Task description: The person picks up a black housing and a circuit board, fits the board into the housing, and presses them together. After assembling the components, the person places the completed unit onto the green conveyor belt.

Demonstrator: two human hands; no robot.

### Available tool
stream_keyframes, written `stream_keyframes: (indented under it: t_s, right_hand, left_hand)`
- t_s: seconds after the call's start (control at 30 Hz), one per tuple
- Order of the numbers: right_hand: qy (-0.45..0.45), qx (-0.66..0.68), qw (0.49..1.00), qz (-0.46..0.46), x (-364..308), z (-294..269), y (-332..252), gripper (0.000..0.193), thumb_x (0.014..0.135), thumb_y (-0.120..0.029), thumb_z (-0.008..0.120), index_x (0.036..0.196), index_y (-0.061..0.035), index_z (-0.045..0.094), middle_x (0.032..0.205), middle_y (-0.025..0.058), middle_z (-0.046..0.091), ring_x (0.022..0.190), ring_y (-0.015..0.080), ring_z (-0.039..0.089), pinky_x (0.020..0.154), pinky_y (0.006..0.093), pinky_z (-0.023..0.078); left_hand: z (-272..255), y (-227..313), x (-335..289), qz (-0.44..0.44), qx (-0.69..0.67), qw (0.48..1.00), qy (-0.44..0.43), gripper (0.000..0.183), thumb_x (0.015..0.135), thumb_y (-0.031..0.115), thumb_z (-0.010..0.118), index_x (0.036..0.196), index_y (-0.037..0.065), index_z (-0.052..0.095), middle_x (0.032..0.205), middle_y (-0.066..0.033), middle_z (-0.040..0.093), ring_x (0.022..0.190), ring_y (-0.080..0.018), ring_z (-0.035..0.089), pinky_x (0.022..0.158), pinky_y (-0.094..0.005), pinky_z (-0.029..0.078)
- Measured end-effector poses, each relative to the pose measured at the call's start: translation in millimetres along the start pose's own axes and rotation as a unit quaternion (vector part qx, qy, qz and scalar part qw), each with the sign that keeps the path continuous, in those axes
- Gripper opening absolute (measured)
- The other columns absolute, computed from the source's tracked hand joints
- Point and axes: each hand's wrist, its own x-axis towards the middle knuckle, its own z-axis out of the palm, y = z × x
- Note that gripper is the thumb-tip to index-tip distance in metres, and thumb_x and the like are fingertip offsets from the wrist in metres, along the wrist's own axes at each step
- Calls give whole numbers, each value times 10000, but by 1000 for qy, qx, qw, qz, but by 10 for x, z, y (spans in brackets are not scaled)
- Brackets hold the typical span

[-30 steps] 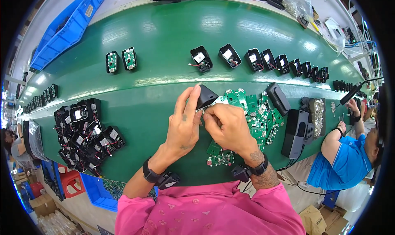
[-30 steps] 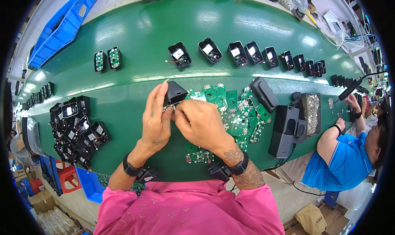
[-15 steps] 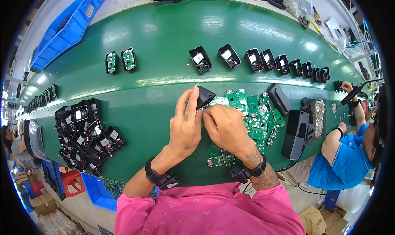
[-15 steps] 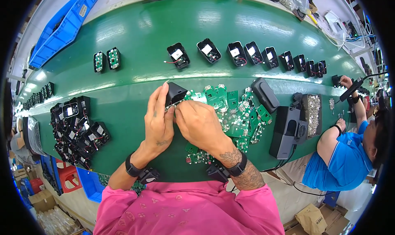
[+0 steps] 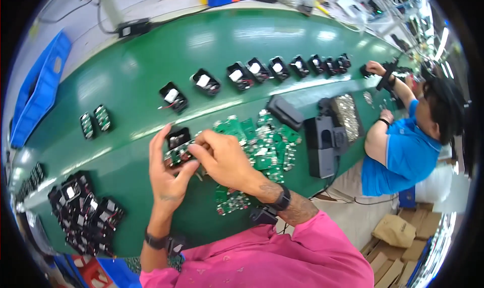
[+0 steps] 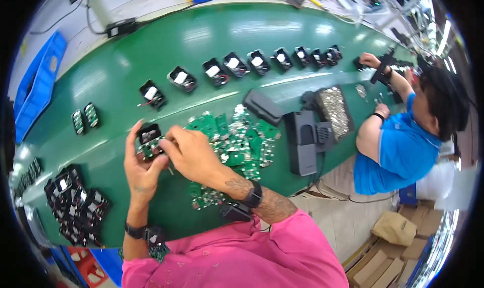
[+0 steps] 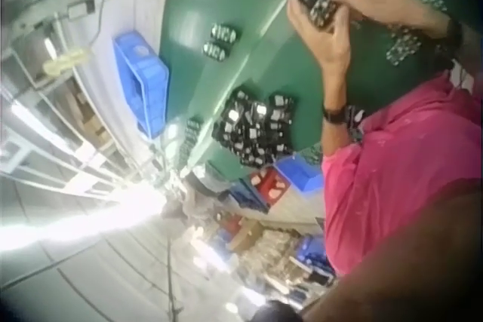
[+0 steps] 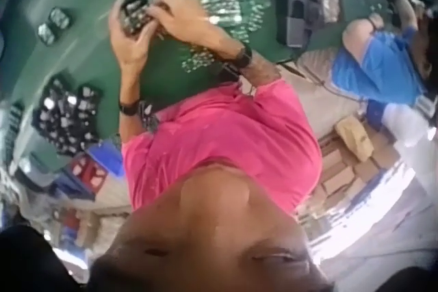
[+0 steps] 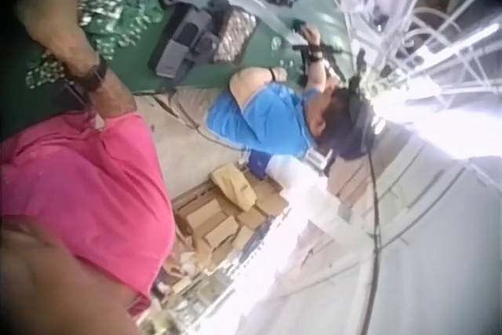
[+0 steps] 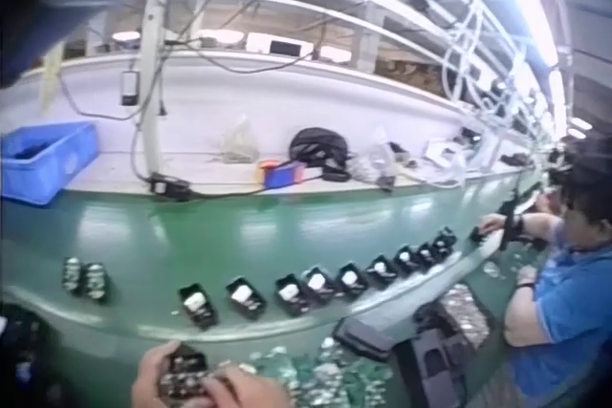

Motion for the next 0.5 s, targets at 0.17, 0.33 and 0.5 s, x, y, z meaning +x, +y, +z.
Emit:
stream_keyframes:
  t_s: [0.17, 0.33, 0.5]
  right_hand:
    - [-12, 176, 983, 46, -6, -84, -115, 168, 924, -111, 683, 945, 28, 592, 772, 53, 637, 623, 66, 589, 526, 248, 457]
    - [-89, 310, 942, 93, -30, -93, -66, 200, 924, -73, 682, 1048, 58, 597, 824, 23, 628, 688, 39, 584, 573, 202, 462]
    - [-84, 257, 960, 68, -20, -84, -64, 149, 946, -82, 659, 1016, 49, 644, 740, 39, 651, 590, 52, 587, 502, 214, 457]
  left_hand:
    - [-23, -18, 2, -3, 24, 1000, -6, 701, 782, -88, 713, 1414, 25, 429, 1345, -86, 458, 1058, -173, 611, 816, -262, 573]
    - [34, 10, 27, 55, 34, 997, 46, 648, 816, -49, 725, 1397, 8, 442, 1286, -123, 547, 1034, -167, 620, 804, -271, 568]
    - [-23, -46, 17, 80, 70, 994, 28, 639, 810, -56, 726, 1388, 23, 467, 1215, -132, 603, 1001, -165, 642, 775, -280, 584]
